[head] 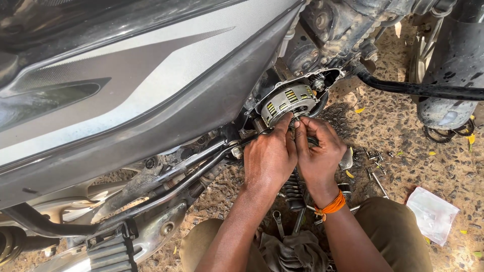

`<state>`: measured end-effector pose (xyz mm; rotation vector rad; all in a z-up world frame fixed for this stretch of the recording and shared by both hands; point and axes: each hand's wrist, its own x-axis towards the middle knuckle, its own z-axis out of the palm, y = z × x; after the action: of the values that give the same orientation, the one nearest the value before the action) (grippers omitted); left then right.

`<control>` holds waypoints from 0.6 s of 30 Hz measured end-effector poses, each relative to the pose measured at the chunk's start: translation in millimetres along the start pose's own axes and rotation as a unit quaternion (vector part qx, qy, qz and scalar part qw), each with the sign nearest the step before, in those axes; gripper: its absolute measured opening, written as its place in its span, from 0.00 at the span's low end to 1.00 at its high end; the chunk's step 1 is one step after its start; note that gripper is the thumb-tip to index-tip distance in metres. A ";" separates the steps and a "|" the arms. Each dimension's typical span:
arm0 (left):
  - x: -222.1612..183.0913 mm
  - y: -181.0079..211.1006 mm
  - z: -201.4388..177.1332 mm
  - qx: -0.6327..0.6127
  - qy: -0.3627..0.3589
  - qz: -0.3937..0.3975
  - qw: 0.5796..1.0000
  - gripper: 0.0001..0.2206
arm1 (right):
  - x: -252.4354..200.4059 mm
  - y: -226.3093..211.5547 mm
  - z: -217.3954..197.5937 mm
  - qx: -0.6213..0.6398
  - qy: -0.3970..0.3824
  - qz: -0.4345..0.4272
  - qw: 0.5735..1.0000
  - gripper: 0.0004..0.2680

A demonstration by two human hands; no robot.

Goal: Repairing the clutch assembly and engine components of a motorcycle.

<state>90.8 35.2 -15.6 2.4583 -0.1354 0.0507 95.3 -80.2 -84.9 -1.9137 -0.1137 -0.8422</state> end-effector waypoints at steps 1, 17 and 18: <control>0.1 0.2 -0.3 0.007 -0.003 0.005 1.000 0.20 | 0.7 1.9 -0.1 -0.013 -0.007 -0.006 1.000 0.04; 2.9 -3.7 0.7 0.011 0.055 0.019 0.998 0.16 | 10.9 -3.3 -4.8 -0.054 -0.073 0.017 0.996 0.08; 3.6 -3.8 0.2 0.011 0.056 0.019 0.998 0.16 | 11.5 -3.9 -3.5 -0.054 -0.073 0.017 0.996 0.08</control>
<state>94.9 37.7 -17.9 2.4680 -0.1344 0.2064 100.5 -84.3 -74.2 -2.0732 -0.1264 -0.6976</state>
